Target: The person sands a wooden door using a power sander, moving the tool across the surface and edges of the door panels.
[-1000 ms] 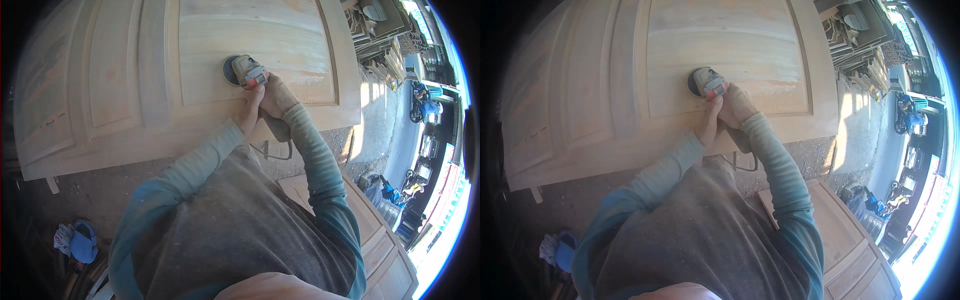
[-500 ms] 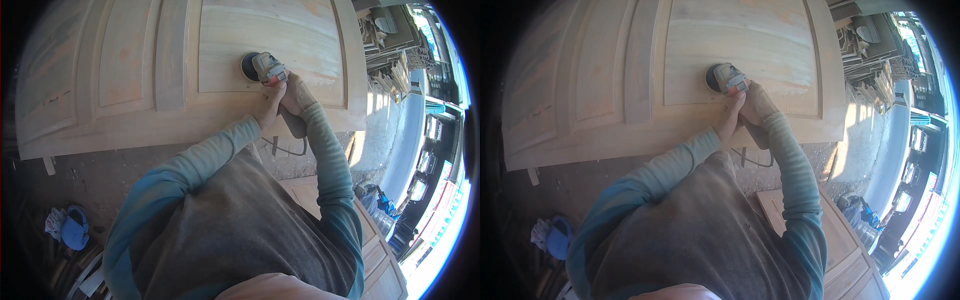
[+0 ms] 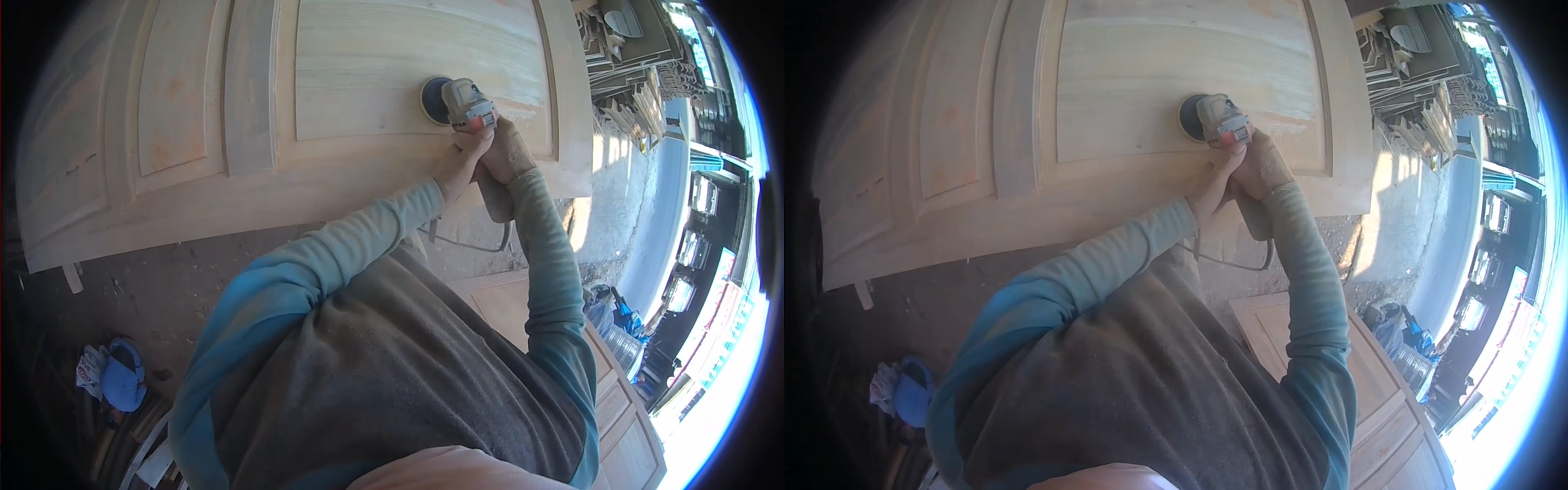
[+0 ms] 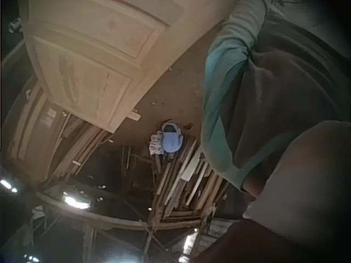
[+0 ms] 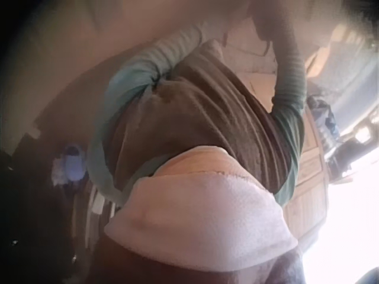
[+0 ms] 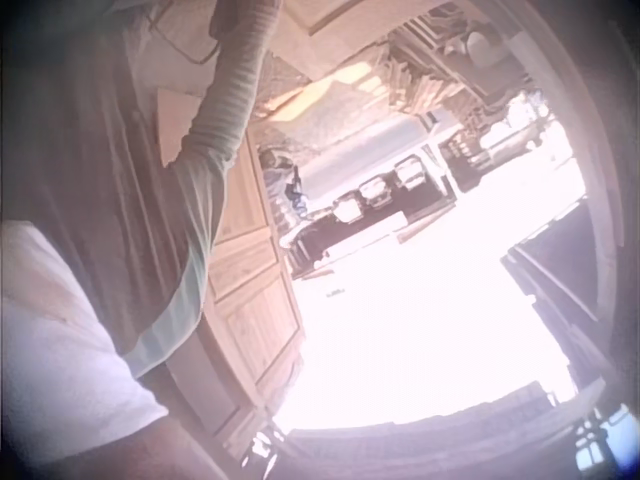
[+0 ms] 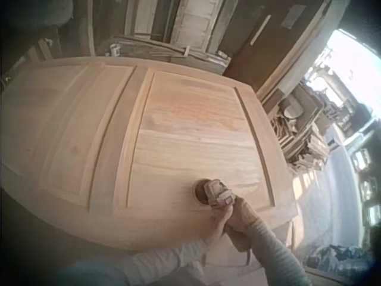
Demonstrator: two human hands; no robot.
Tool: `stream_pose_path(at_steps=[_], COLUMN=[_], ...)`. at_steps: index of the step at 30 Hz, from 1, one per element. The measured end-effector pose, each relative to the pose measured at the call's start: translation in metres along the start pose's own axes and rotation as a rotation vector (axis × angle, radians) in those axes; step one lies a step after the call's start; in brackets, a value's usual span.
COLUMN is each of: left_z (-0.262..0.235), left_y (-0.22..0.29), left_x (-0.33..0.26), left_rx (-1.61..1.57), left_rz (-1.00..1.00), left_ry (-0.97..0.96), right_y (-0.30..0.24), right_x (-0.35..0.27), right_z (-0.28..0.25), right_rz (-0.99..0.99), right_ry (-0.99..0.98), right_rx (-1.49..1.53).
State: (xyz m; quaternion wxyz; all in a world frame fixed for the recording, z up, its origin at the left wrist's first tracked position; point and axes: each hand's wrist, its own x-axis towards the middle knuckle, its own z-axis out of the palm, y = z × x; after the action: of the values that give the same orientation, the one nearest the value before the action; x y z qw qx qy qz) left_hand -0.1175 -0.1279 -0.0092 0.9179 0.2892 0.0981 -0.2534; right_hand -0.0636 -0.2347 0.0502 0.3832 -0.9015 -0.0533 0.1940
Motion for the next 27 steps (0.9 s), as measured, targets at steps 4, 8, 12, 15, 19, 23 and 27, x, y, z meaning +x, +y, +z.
stream_pose_path(at_steps=[4,8,12,15,19,23,27], left_z=[0.055,0.056,0.067,0.067,0.068,0.065,0.051], left_y=[-0.021,-0.055,-0.044,-0.028,-0.034,-0.004,-0.015], left_x=[0.054,0.042,0.055,0.076,0.06,0.085,0.057], left_rx=[0.009,-0.115,-0.186,-0.196,-0.239,-0.193,-0.23], left_rz=[-0.137,0.054,0.097,0.128,0.215,0.195,0.3], left_ry=[0.006,-0.027,0.001,0.021,0.031,0.037,0.074], right_y=[-0.001,0.069,0.052,0.012,0.063,0.012,0.04], right_x=[0.005,-0.005,0.018,0.03,0.037,0.055,0.059], right_z=[-0.07,-0.055,-0.072,-0.09,-0.058,-0.085,-0.043], right_rz=[0.391,-0.211,-0.044,0.155,-0.375,-0.084,-0.193], right_ry=[-0.043,-0.059,-0.173,-0.156,-0.018,-0.158,-0.182], right_rx=[0.109,-0.093,0.206,0.1,-0.099,-0.118,-0.195])
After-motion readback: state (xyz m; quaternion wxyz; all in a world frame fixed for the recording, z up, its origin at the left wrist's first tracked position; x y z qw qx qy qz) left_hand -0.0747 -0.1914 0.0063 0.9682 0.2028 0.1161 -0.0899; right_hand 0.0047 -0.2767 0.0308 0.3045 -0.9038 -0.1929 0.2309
